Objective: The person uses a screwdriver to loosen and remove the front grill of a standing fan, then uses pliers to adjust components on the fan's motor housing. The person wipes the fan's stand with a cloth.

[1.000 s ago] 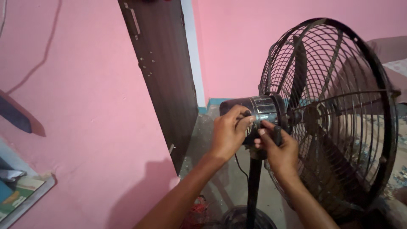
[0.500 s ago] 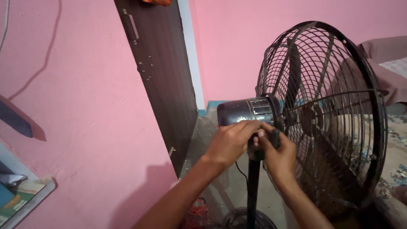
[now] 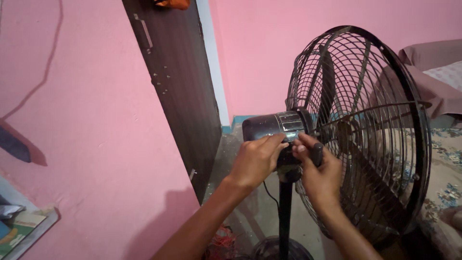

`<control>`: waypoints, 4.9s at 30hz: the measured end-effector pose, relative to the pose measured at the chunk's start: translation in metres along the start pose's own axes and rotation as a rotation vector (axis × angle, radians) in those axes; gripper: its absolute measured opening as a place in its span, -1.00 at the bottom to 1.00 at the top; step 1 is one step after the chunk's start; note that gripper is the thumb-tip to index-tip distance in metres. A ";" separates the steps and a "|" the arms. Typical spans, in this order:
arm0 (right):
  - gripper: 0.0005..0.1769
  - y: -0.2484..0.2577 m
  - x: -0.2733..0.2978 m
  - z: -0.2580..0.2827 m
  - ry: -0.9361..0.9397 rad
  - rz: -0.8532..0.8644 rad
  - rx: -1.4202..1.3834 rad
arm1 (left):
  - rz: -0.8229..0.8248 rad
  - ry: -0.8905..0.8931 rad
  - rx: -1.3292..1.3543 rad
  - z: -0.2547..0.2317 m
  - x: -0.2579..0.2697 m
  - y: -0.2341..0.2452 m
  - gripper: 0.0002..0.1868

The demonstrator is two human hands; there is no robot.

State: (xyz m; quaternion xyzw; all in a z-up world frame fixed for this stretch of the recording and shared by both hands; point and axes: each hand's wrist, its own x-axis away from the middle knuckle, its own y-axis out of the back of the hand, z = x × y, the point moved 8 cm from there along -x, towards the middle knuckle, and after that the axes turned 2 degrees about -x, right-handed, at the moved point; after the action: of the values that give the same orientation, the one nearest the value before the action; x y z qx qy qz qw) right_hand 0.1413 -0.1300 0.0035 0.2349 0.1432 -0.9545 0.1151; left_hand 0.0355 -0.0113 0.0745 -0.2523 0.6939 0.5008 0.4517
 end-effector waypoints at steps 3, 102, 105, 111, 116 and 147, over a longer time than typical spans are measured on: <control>-0.64 0.000 0.001 -0.003 -0.012 0.002 0.026 | 0.039 0.015 -0.009 0.002 0.000 -0.002 -0.76; -0.60 -0.001 -0.002 0.048 -0.074 0.160 0.085 | 0.146 0.157 0.378 0.036 -0.007 -0.029 -0.72; -0.53 -0.001 0.009 0.083 0.230 0.173 0.361 | 0.181 0.114 0.244 0.032 -0.005 -0.028 -0.63; -0.47 -0.017 0.014 0.114 0.509 0.375 0.493 | 0.206 0.088 0.149 0.028 -0.003 -0.023 -0.60; -0.65 -0.022 0.020 0.116 0.658 0.365 0.566 | 0.154 0.058 0.198 0.027 -0.003 -0.020 -0.55; -0.68 -0.018 0.028 0.099 0.672 0.212 0.565 | 0.146 0.035 0.129 0.031 0.011 -0.032 -0.45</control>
State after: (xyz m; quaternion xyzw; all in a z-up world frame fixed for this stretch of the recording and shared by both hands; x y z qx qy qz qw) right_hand 0.0711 -0.1503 0.0780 0.5675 -0.1184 -0.8098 0.0909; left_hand 0.0674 0.0063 0.0474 -0.1802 0.7489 0.4822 0.4172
